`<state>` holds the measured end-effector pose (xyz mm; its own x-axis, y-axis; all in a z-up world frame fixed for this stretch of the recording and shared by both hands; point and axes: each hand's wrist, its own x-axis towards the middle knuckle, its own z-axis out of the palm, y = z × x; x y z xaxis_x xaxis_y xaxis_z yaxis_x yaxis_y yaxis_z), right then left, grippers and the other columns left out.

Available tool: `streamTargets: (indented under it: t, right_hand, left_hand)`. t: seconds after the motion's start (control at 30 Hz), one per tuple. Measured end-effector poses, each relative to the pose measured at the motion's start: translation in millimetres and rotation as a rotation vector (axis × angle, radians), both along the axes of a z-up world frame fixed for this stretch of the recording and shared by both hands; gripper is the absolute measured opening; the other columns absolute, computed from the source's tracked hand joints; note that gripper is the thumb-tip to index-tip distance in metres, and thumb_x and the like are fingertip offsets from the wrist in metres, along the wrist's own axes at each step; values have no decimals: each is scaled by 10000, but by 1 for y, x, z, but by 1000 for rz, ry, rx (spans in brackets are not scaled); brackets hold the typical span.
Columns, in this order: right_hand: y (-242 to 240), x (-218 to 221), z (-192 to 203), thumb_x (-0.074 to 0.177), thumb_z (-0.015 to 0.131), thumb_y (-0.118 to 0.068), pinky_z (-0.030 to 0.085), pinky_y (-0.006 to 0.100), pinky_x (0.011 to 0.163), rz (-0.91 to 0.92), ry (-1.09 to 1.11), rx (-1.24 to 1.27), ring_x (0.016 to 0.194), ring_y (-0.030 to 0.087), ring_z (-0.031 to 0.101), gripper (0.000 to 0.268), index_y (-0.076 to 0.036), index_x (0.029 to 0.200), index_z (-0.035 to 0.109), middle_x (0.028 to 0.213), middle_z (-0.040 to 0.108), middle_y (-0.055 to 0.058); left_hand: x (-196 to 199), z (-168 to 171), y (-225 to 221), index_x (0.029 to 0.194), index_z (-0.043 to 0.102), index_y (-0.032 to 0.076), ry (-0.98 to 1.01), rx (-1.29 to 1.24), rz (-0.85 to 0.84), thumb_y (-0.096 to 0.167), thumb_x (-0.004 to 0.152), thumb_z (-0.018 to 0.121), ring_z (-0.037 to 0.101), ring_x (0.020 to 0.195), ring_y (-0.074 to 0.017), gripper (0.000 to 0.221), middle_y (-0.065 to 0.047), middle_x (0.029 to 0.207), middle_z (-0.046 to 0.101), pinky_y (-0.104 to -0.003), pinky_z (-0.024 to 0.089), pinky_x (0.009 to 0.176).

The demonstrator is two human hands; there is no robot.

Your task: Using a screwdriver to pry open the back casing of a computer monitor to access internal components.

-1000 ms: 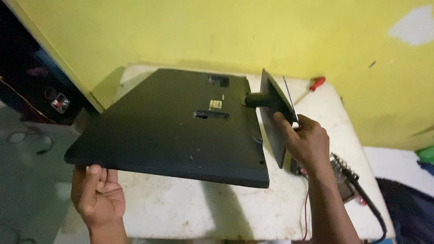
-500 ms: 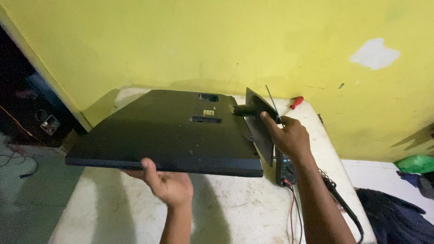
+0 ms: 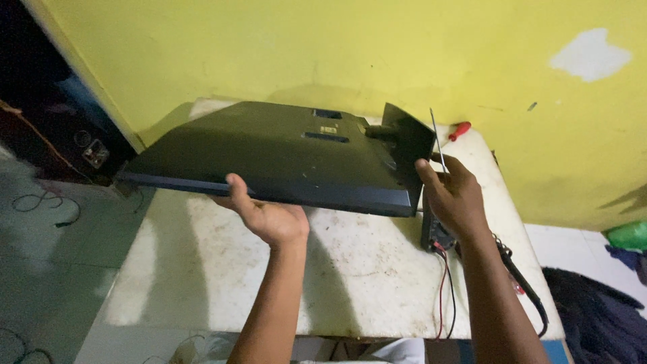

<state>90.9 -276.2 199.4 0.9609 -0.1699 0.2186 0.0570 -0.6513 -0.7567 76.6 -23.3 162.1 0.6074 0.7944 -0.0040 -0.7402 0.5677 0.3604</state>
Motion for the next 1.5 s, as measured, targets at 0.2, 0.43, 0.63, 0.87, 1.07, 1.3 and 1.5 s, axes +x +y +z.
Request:
streamTargets:
  t: [0.2, 0.43, 0.63, 0.87, 1.07, 1.3, 1.5]
  right_hand:
    - [-8, -54, 12, 1053, 470, -223, 412, 549, 933, 59, -83, 88, 1004, 420, 544, 450, 4, 1419, 603, 935, 655, 317]
    - [-28, -107, 15, 974, 555, -233, 524, 380, 720, 175, 5, -550, 821, 218, 742, 329, -303, 1267, 687, 948, 721, 3]
    - [-9, -114, 38, 965, 581, -316, 510, 416, 574, 213, -211, -711, 824, 213, 729, 210, -288, 1084, 751, 873, 746, -40]
    - [2, -135, 8, 999, 645, -166, 470, 365, 601, 273, -231, -663, 709, 207, 674, 120, -192, 1016, 761, 842, 702, 29]
    - [9, -158, -24, 1019, 680, -215, 383, 359, 555, 266, -198, -687, 572, 171, 528, 137, -189, 903, 747, 664, 557, 21]
    - [6, -159, -37, 999, 681, -264, 368, 342, 495, 204, -240, -763, 595, 154, 605, 168, -222, 850, 746, 675, 619, -38]
    - [13, -158, -26, 970, 722, -235, 437, 352, 527, 225, -353, -850, 691, 218, 654, 117, -222, 866, 776, 720, 687, -20]
  left_hand:
    - [-17, 40, -10, 1420, 484, 324, 40, -93, -40, 415, 950, 699, 416, 1498, -192, 525, -11, 1579, 489, -570, 208, 1252]
    - [24, 9, -10, 1525, 305, 249, -64, -135, 28, 184, 868, 599, 551, 1262, -306, 723, -124, 1518, 493, -514, 461, 1093]
    - [25, 17, -12, 1560, 262, 214, -38, -120, 69, 142, 866, 593, 559, 1268, -339, 772, -163, 1547, 459, -530, 467, 1113]
    - [-6, 5, -11, 1476, 389, 218, 54, -345, 25, 212, 799, 629, 604, 1117, -394, 718, -223, 1375, 574, -613, 526, 958]
    - [-29, -41, -8, 1394, 543, 149, 79, -415, 37, 335, 835, 624, 631, 1146, -424, 595, -236, 1358, 634, -594, 523, 982]
    - [-33, -36, -6, 1456, 539, 105, 88, -425, -9, 397, 806, 599, 602, 1234, -437, 715, -239, 1443, 603, -573, 478, 1055]
    - [-37, -41, -4, 1421, 555, 68, 73, -416, -9, 390, 784, 612, 611, 1229, -478, 716, -280, 1416, 615, -601, 490, 1063]
